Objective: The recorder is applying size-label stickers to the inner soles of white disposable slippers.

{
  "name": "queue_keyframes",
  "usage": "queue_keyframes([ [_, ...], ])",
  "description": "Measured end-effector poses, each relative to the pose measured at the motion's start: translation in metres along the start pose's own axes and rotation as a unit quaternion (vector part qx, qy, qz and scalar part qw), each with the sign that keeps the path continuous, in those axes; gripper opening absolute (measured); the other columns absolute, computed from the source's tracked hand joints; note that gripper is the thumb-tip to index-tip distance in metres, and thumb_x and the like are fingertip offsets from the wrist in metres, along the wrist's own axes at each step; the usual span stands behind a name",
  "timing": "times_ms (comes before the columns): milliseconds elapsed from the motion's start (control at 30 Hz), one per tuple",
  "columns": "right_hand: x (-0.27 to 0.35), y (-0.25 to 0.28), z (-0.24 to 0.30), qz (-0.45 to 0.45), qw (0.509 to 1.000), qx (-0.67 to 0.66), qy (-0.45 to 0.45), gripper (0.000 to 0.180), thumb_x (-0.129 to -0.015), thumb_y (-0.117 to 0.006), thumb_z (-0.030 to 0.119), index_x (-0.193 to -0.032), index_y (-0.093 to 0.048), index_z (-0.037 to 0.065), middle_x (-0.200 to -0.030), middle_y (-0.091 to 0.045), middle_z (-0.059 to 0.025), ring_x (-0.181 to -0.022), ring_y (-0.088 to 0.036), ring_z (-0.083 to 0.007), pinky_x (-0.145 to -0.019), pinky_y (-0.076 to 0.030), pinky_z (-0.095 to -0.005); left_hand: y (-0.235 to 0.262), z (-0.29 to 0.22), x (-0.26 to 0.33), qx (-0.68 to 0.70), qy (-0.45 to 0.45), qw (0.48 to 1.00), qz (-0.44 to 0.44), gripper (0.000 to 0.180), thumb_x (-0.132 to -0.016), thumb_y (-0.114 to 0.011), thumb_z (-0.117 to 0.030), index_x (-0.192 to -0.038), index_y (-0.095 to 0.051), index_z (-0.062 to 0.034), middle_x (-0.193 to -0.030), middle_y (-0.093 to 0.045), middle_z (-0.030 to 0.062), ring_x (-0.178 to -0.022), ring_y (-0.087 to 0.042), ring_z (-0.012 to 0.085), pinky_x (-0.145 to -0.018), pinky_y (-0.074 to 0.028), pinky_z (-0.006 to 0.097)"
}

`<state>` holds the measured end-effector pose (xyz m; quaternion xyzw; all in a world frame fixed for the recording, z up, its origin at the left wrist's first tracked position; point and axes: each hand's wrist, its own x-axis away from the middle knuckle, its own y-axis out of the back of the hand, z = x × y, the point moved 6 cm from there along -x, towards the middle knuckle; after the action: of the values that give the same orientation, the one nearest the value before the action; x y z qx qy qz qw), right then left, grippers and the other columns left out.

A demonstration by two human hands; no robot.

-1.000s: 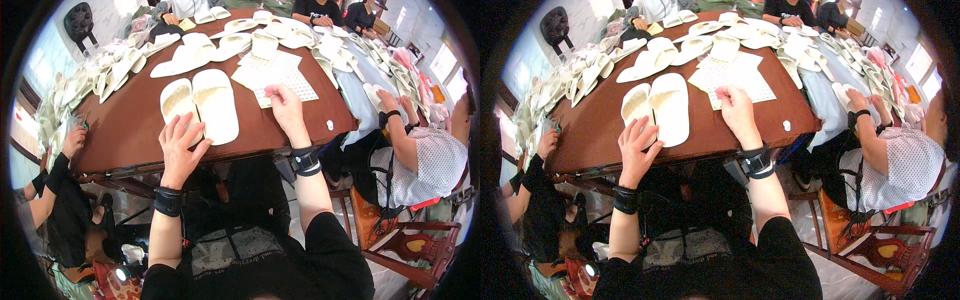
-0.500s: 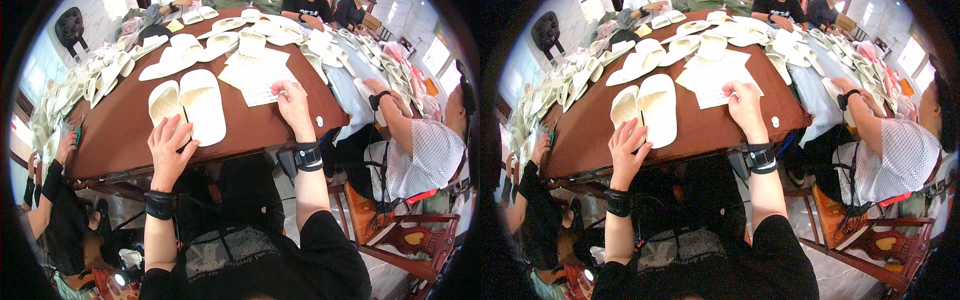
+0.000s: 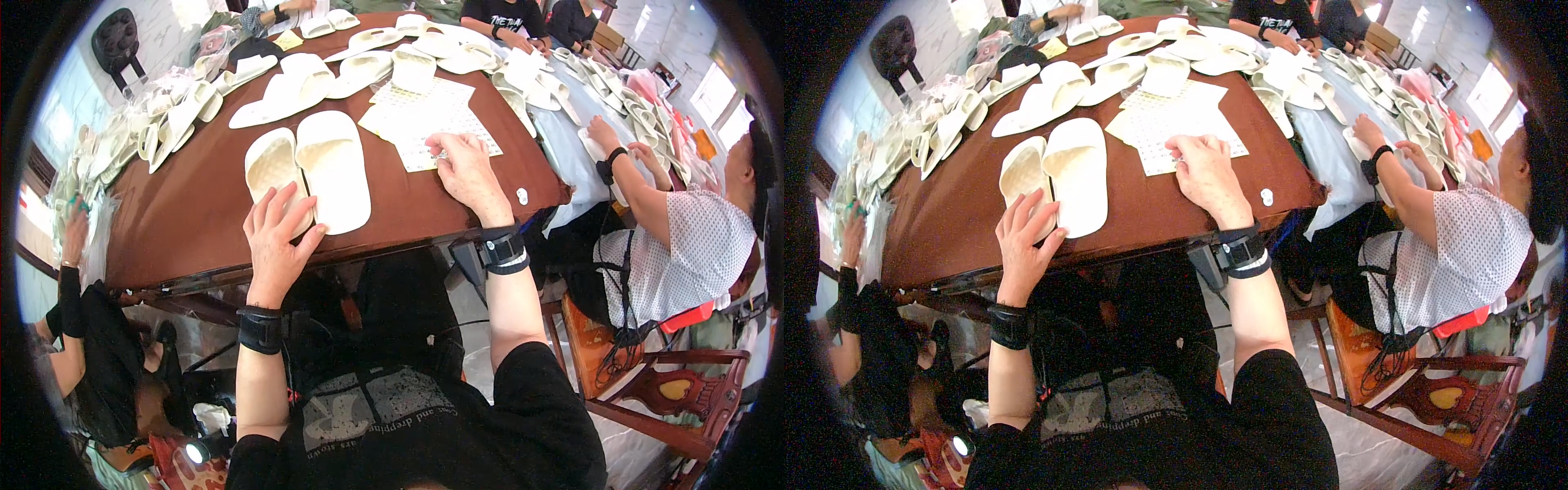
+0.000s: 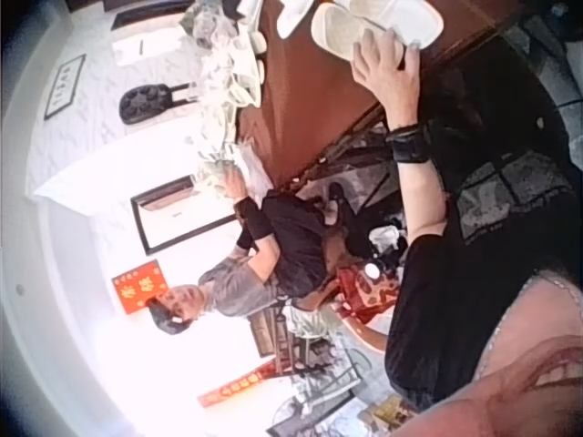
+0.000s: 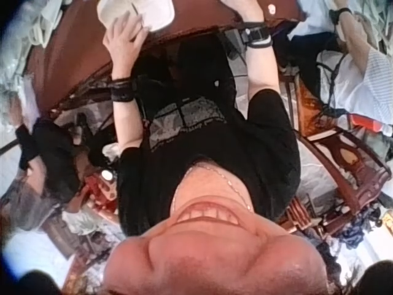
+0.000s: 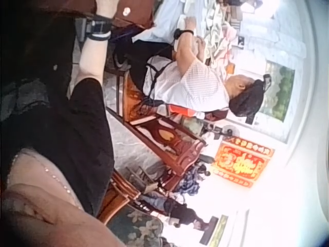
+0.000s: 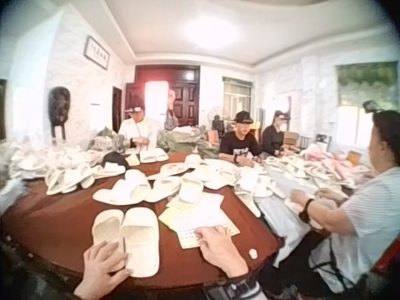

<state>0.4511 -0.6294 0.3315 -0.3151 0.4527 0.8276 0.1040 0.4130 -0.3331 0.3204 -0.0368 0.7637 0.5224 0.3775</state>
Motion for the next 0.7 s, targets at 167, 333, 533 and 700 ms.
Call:
queue_keyframes([
  [167, -0.002, -0.001, -0.001, 0.020, 1.000, 0.008, -0.002, 0.030, -0.083, -0.056, 0.004, -0.111, -0.062, 0.011, -0.096, -0.067, -0.0050, -0.104, -0.054, -0.0265, -0.097, -0.036, -0.0423, 0.001, -0.001, -0.002, 0.011, 0.004, 1.000, -0.013, 0.036, -0.080, -0.074, -0.031, -0.113, -0.070, -0.0194, -0.135, -0.055, 0.0054, -0.130, -0.043, 0.0328, -0.107, -0.029, 0.048],
  [333, -0.004, -0.005, -0.004, 0.055, 0.998, 0.010, -0.021, 0.035, -0.082, -0.055, 0.004, -0.115, -0.061, 0.011, -0.100, -0.065, -0.0067, -0.105, -0.053, -0.0285, -0.097, -0.036, -0.0426, 0.000, 0.000, -0.001, 0.012, 0.001, 1.000, -0.015, 0.036, -0.079, -0.074, -0.032, -0.113, -0.070, -0.0195, -0.135, -0.055, 0.0057, -0.130, -0.043, 0.0333, -0.107, -0.029, 0.048],
  [533, -0.005, -0.007, -0.007, 0.060, 0.998, 0.002, -0.017, 0.037, -0.081, -0.055, 0.004, -0.116, -0.061, 0.012, -0.099, -0.064, -0.0062, -0.103, -0.053, -0.0285, -0.095, -0.037, -0.0426, 0.001, 0.000, -0.001, 0.005, 0.002, 1.000, 0.000, 0.038, -0.082, -0.071, -0.031, -0.117, -0.068, -0.0174, -0.138, -0.053, 0.0057, -0.132, -0.042, 0.0322, -0.108, -0.028, 0.046],
  [700, -0.005, -0.006, -0.009, 0.056, 0.998, -0.005, -0.011, 0.038, -0.080, -0.055, 0.003, -0.116, -0.060, 0.012, -0.097, -0.063, -0.0060, -0.102, -0.053, -0.0287, -0.094, -0.038, -0.0428, -0.001, 0.000, -0.001, 0.004, 0.001, 1.000, 0.003, 0.038, -0.082, -0.071, -0.031, -0.117, -0.068, -0.0176, -0.138, -0.053, 0.0055, -0.132, -0.042, 0.0319, -0.108, -0.028, 0.046],
])
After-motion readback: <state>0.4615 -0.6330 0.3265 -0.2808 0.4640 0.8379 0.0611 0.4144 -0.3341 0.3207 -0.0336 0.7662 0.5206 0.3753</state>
